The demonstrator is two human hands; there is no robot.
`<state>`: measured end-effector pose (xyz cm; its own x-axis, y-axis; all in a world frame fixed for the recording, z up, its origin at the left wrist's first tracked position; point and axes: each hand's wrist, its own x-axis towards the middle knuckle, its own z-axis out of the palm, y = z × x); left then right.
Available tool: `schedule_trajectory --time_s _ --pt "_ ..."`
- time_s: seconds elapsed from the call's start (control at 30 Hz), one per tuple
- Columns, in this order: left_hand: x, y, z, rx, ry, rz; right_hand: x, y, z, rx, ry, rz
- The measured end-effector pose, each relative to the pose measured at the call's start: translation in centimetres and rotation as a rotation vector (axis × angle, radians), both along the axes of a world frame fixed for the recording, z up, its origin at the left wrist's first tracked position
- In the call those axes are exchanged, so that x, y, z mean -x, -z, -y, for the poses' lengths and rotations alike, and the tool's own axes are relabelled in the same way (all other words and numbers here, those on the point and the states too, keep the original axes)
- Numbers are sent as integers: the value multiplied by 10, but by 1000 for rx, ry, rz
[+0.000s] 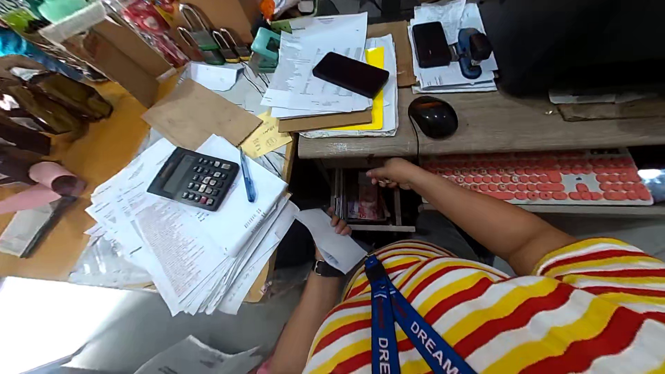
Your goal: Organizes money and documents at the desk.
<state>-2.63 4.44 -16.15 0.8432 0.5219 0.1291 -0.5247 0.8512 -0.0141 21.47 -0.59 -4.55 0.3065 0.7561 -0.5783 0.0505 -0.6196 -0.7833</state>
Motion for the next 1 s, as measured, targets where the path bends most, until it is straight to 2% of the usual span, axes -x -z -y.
schedule_trajectory --time_s 0.17,0.23,0.4,0.47,0.5,0.57,0.63,0.7,0.77,0.83,0.93,1.0 --pt "10 0 -4 -51 121 122 0 13 6 -98 -192 144" --pt "16 11 -11 -101 197 242 9 11 18 -130 -259 164" --pt "36 4 -10 -118 231 231 41 -21 66 -18 -628 143" --pt "44 4 -6 -93 234 219 47 -44 77 -50 -764 176" --pt "46 8 -5 -85 234 238 48 -57 80 -121 -767 208" --pt "50 18 -1 -64 208 255 45 -67 79 -374 -618 348" --pt "53 25 3 -41 175 265 37 -51 63 -595 -441 567" --pt "53 12 7 -9 141 190 28 -38 48 -546 -455 699" --pt "51 -11 8 -1 110 91 26 -37 48 -436 -544 709" --pt "45 -20 2 -77 172 180 28 -36 59 -523 -541 683" --pt "26 -37 -4 -137 284 314 13 -26 67 -887 -272 837" --pt "2 -61 -7 -156 304 286 -22 -33 65 -942 -49 1003"
